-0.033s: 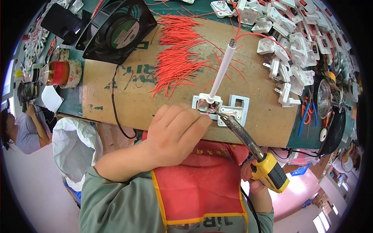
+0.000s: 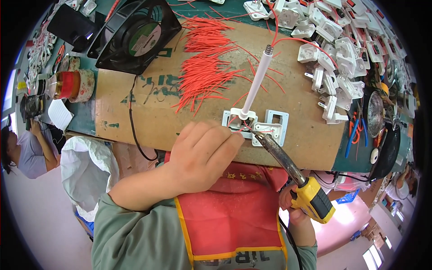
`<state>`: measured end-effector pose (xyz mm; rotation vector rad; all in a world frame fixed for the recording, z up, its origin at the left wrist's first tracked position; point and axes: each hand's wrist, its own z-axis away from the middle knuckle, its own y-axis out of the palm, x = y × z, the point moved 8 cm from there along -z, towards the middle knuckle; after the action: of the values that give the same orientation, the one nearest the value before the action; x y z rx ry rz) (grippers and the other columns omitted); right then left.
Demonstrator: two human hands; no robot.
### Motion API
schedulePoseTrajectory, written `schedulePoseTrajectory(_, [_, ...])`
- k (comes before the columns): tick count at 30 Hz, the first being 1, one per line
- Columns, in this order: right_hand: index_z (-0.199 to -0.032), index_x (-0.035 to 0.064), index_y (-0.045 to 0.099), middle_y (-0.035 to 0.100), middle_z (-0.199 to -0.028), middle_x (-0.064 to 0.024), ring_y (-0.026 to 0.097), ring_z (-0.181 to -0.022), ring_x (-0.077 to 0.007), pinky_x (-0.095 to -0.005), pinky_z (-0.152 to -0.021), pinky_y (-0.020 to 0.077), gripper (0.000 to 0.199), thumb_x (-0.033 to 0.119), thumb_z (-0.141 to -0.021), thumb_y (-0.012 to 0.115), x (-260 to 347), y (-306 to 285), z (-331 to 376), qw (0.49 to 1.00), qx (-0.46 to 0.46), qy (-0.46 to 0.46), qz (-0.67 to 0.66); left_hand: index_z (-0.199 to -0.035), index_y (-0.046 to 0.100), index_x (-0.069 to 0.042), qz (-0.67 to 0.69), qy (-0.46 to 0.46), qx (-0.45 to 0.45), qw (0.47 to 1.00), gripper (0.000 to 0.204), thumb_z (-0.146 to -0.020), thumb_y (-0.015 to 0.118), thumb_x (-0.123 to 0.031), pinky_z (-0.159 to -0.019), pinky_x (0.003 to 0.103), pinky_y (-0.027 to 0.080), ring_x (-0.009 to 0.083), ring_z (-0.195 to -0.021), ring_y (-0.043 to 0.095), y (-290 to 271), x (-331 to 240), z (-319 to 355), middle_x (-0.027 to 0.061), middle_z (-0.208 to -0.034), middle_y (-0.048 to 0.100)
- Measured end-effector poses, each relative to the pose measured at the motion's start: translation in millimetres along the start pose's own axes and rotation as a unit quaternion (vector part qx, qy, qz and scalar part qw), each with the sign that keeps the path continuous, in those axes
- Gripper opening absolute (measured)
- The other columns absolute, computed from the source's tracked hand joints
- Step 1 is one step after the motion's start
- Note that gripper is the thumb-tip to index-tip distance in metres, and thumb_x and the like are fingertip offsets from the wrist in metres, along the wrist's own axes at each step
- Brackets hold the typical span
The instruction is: Soldering wires onto small white plastic electrical components at a workbench.
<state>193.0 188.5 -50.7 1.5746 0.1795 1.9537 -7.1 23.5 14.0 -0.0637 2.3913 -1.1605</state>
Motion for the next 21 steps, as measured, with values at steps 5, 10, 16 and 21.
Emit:
schedulePoseTrajectory(5, [-0.098, -0.0010, 0.057, 0.058, -0.076, -0.0076, 0.057, -0.066, -0.0177, -0.0282, -0.056, 0.0445, 0.046, 0.028, -0.075, 0.086, -3.0, -3.0, 1.0, 1.000, -0.001, 0.012, 0.003, -0.099, 0.064, 0.001, 0.013, -0.022, 0.049, 0.998, 0.030, -0.070, 0.067, -0.004, -0.067, 0.034, 0.048, 0.0246, -0.077, 0.060, 2.5, 2.0, 1.7, 0.0094, -0.089, 0.059])
schedulePoseTrajectory(10, [-0.098, -0.0007, 0.058, 0.058, -0.076, -0.0070, 0.057, -0.066, -0.0174, -0.0279, -0.056, 0.0450, 0.047, 0.029, -0.075, 0.086, -3.5, -2.6, 0.9, 1.000, 0.009, 0.015, 0.010, -0.104, 0.062, 0.003, -0.002, -0.037, 0.080, 0.996, 0.035, -0.070, 0.063, -0.008, -0.071, 0.035, 0.049, 0.0260, -0.079, 0.059, 2.1, 6.1, 9.2, 0.0106, -0.092, 0.058])
schedulePoseTrajectory(16, [-0.099, 0.0001, 0.058, 0.057, -0.075, -0.0069, 0.056, -0.065, -0.0171, -0.0282, -0.056, 0.0443, 0.045, 0.029, -0.076, 0.084, -1.4, 2.0, -1.7, 1.000, 0.012, -0.006, 0.006, -0.093, 0.066, 0.000, 0.010, -0.045, 0.009, 0.999, 0.028, -0.066, 0.074, 0.003, -0.068, 0.036, 0.050, 0.0287, -0.078, 0.062, -12.9, 0.9, -7.7, 0.0101, -0.090, 0.061])
schedulePoseTrajectory(21, [-0.099, 0.0002, 0.058, 0.057, -0.075, -0.0066, 0.056, -0.065, -0.0168, -0.0278, -0.057, 0.0438, 0.049, 0.030, -0.073, 0.086, -3.5, 0.4, -1.7, 1.000, -0.012, 0.018, 0.014, -0.086, 0.062, 0.003, 0.025, -0.027, -0.053, 0.998, 0.020, -0.067, 0.068, 0.000, -0.078, 0.038, 0.052, 0.0339, -0.100, 0.063, -0.2, 3.7, -8.7, 0.0179, -0.114, 0.060])
